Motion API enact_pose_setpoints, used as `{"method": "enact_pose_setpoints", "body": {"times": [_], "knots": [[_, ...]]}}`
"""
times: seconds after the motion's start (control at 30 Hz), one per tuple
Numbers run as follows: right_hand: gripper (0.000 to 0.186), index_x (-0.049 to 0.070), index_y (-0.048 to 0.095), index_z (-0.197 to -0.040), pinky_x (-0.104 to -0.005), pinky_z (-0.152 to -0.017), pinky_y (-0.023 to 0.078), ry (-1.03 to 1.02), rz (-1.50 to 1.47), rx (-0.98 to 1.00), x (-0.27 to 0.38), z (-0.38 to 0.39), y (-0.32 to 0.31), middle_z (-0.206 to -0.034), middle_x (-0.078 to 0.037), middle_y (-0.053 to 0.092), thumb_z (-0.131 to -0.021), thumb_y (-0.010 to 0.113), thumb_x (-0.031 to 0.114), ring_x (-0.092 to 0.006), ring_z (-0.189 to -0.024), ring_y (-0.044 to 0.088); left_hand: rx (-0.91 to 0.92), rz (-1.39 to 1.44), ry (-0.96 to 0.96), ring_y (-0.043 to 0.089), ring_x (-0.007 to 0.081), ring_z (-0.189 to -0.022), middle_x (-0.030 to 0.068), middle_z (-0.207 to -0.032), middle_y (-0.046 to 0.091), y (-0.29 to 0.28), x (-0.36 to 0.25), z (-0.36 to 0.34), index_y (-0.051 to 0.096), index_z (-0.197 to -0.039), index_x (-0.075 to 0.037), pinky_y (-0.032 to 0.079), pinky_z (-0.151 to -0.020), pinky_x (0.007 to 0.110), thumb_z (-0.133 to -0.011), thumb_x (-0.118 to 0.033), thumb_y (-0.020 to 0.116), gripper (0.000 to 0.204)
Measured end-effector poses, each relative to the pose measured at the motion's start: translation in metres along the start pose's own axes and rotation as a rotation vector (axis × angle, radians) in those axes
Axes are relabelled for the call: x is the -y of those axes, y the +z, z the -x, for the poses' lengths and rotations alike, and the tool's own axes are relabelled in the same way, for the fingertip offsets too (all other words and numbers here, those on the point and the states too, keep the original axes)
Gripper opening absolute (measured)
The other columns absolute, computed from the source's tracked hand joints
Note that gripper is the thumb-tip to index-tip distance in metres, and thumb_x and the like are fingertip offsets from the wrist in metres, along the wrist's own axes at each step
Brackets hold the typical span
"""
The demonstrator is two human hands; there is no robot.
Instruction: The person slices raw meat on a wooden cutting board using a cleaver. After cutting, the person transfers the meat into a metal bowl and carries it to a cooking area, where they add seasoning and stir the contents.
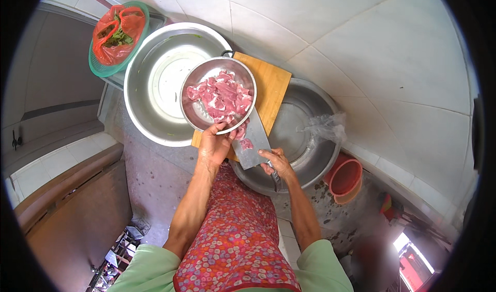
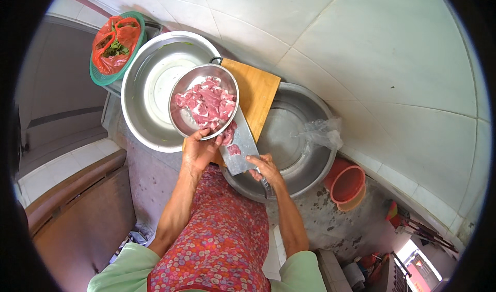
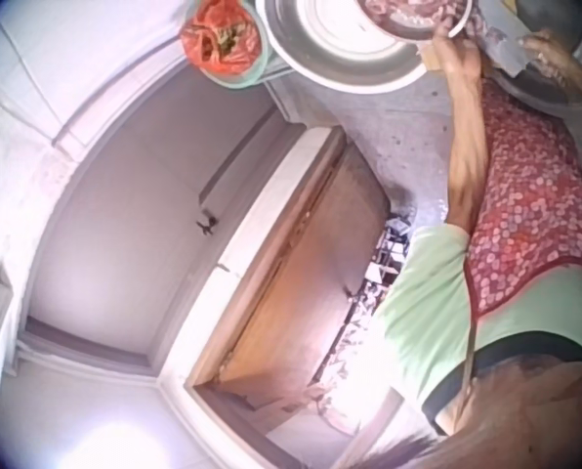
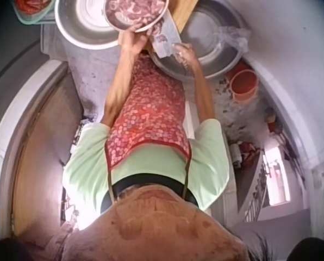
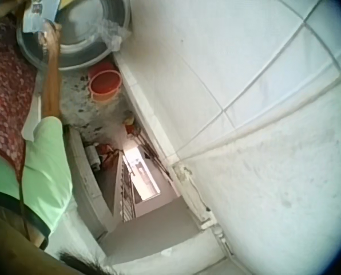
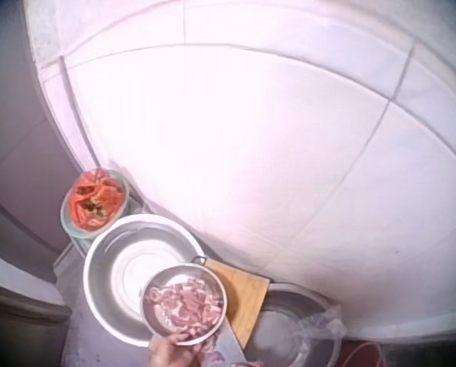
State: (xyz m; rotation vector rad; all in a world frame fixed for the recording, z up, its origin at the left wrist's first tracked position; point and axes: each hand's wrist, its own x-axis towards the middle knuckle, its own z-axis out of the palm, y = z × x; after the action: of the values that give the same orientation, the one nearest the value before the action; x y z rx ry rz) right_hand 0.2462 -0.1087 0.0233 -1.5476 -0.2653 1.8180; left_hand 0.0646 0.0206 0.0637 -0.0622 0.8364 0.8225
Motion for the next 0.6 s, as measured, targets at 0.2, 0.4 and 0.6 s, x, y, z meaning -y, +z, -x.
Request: {"method": "enact_pose_setpoints", "body": {"times": [0.2,0.4,0.6], "knots": [[0.028,-0.001,0.055,-0.069,-0.0252,-0.034,0.032,-0.053,-0.014,-0.036,0.005,0.024,0.0,-0.048,-0.009,0.05,-0.082,0.063,0.022,-0.0094,-0.033,0.037,0.07,0.069,0.081,0.056,0.0284,-0.091,0.017,-0.098,0.06,-0.006,-0.041,0.018,0.057,-0.094,0.005,0.049,-0.08,0.04,-0.082,-0.005,0.05,0.017],[0.026,-0.001,0.056,-0.07,-0.0233,-0.035,0.03,-0.122,0.01,-0.05,0.025,0.062,0.0,-0.049,-0.007,0.05,-0.083,0.062,0.021,-0.009,-0.035,0.039,-0.064,-0.094,0.295,0.057,0.0272,-0.098,0.0136,-0.105,0.059,-0.051,-0.077,0.023,0.054,-0.1,0.007,0.053,-0.084,0.043,-0.081,-0.002,0.05,0.021],[0.027,0.002,0.055,-0.061,-0.022,-0.035,0.029,-0.251,0.183,-0.099,0.047,0.09,0.019,-0.048,-0.002,0.05,-0.082,0.061,0.017,-0.0072,-0.036,0.04,-0.236,-0.199,0.352,0.062,0.0266,-0.075,0.0169,-0.088,0.058,-0.068,-0.052,0.036,0.053,-0.086,0.011,0.059,-0.069,0.041,-0.077,0.004,0.047,0.013]]}}
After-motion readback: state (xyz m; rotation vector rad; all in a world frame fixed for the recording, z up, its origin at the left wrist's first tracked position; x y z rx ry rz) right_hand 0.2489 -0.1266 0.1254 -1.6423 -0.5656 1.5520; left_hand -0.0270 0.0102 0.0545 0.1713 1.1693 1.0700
